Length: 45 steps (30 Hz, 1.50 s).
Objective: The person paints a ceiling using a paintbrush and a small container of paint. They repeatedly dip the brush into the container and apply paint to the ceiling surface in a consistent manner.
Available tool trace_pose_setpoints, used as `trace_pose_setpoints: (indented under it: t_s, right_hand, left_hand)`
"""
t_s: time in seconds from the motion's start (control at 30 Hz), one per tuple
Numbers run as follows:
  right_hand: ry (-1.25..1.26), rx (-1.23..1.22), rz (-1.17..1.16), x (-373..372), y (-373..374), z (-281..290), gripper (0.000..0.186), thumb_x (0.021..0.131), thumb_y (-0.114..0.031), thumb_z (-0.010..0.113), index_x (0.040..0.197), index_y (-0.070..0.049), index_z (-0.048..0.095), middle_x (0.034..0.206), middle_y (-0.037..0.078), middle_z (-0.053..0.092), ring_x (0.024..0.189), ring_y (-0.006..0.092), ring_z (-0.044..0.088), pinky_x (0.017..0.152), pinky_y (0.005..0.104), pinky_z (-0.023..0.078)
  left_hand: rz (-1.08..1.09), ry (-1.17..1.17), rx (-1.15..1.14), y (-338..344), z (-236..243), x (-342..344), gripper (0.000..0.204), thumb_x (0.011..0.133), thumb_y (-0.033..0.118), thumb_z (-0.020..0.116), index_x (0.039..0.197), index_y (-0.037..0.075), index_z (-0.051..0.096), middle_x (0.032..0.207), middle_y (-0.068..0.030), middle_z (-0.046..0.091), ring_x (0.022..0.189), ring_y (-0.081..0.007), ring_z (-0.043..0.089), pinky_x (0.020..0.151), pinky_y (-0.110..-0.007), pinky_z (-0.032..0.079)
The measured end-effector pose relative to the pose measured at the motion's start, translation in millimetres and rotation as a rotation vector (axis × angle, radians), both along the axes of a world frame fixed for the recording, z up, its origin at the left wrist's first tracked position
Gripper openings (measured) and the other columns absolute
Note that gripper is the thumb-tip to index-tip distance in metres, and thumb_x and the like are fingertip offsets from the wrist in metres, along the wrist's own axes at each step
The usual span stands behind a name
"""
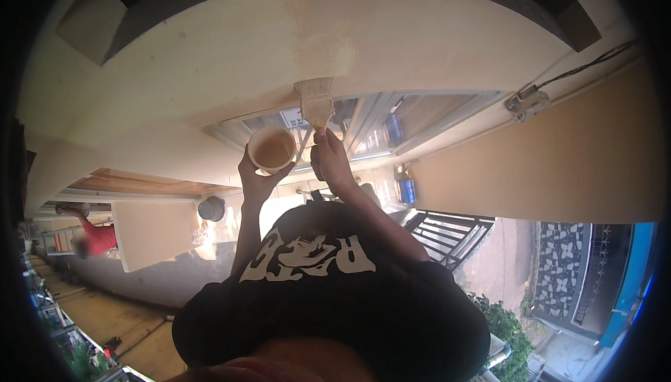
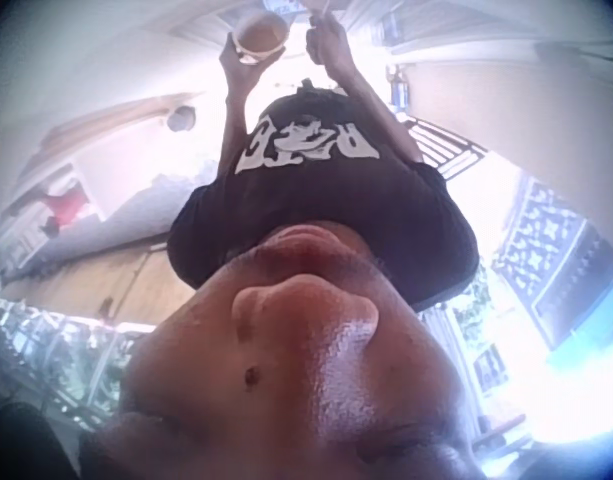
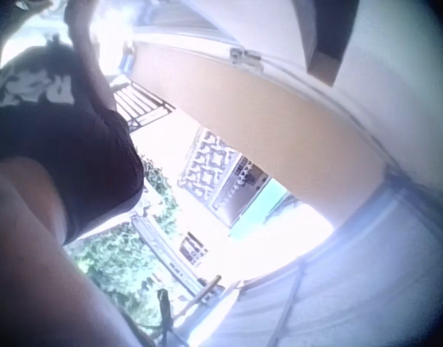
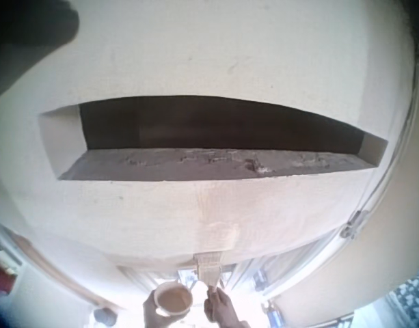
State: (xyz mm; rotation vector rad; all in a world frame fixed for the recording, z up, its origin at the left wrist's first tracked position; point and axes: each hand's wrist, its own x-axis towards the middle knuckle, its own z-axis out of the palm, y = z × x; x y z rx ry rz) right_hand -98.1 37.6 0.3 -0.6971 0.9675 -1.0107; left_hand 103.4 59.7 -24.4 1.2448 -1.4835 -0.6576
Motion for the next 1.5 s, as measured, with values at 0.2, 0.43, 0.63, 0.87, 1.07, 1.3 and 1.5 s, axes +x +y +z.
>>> trace_pose_setpoints:
  t_s: [0.2, 0.43, 0.63, 0.87, 1.07, 1.3, 1.5]
  right_hand:
    - [-0.397, 0.204, 0.144, -32, 0, 109, 0.022, 0.111, -0.029, 0.046, 0.107, -0.007, 0.051, 0.075, -0.005, 0.038, 0.049, 0.0045, 0.029, 0.035, 0.0217, 0.018]
    - [0.329, -0.326, 0.276, -43, 22, 191, 0.024, 0.110, -0.022, 0.052, 0.108, 0.001, 0.058, 0.067, 0.001, 0.046, 0.050, 0.0091, 0.040, 0.043, 0.0294, 0.033]
    - [1.398, -0.812, 0.539, -53, 8, 209, 0.018, 0.100, -0.018, 0.064, 0.096, -0.002, 0.073, 0.076, 0.015, 0.070, 0.072, 0.0349, 0.069, 0.069, 0.0462, 0.051]
    - [1.724, -1.167, 0.698, -15, -21, 200, 0.015, 0.092, -0.019, 0.076, 0.100, -0.008, 0.081, 0.076, 0.012, 0.073, 0.073, 0.0295, 0.073, 0.070, 0.0436, 0.057]
    - [1.692, -1.412, 0.722, 13, -42, 198, 0.009, 0.083, -0.012, 0.078, 0.080, -0.003, 0.077, 0.072, 0.015, 0.071, 0.070, 0.0305, 0.074, 0.064, 0.0408, 0.057]
    - [1.729, -1.405, 0.760, 21, -48, 191, 0.008, 0.080, -0.011, 0.077, 0.076, -0.004, 0.075, 0.075, 0.016, 0.073, 0.073, 0.0302, 0.076, 0.065, 0.0399, 0.059]
    - [1.739, -1.405, 0.729, 13, -48, 190, 0.008, 0.081, -0.011, 0.077, 0.077, -0.004, 0.075, 0.075, 0.015, 0.073, 0.073, 0.0301, 0.076, 0.065, 0.0397, 0.059]
  left_hand:
    - [0.011, 0.020, 0.042, -2, -3, 8, 0.077, 0.069, 0.024, 0.100, 0.132, 0.001, 0.061, 0.120, -0.0147, 0.073, 0.112, -0.0268, 0.073, 0.091, -0.040, 0.061]
    - [0.028, 0.078, -0.006, -13, 10, 0, 0.080, 0.068, 0.018, 0.100, 0.135, 0.002, 0.060, 0.123, -0.0144, 0.072, 0.114, -0.0277, 0.072, 0.094, -0.041, 0.061]
    - [0.047, 0.116, -0.096, -29, 7, -5, 0.081, 0.067, 0.018, 0.100, 0.136, 0.004, 0.060, 0.128, -0.0142, 0.070, 0.117, -0.0276, 0.071, 0.097, -0.040, 0.058]
    - [0.034, 0.095, -0.115, -31, 8, -11, 0.078, 0.067, 0.018, 0.100, 0.134, 0.008, 0.062, 0.126, -0.0099, 0.071, 0.118, -0.0243, 0.069, 0.100, -0.040, 0.057]
    - [0.036, 0.075, -0.123, -31, 10, -16, 0.079, 0.064, 0.013, 0.100, 0.133, 0.008, 0.063, 0.128, -0.0145, 0.067, 0.118, -0.0326, 0.068, 0.098, -0.044, 0.059]
    - [0.016, 0.042, -0.113, -35, 10, -21, 0.078, 0.063, 0.010, 0.099, 0.132, 0.008, 0.063, 0.128, -0.0140, 0.067, 0.118, -0.0332, 0.068, 0.098, -0.043, 0.059]
    - [0.006, 0.058, -0.122, -36, 11, -26, 0.078, 0.062, 0.009, 0.099, 0.132, 0.008, 0.063, 0.128, -0.0138, 0.067, 0.118, -0.0336, 0.068, 0.099, -0.043, 0.058]
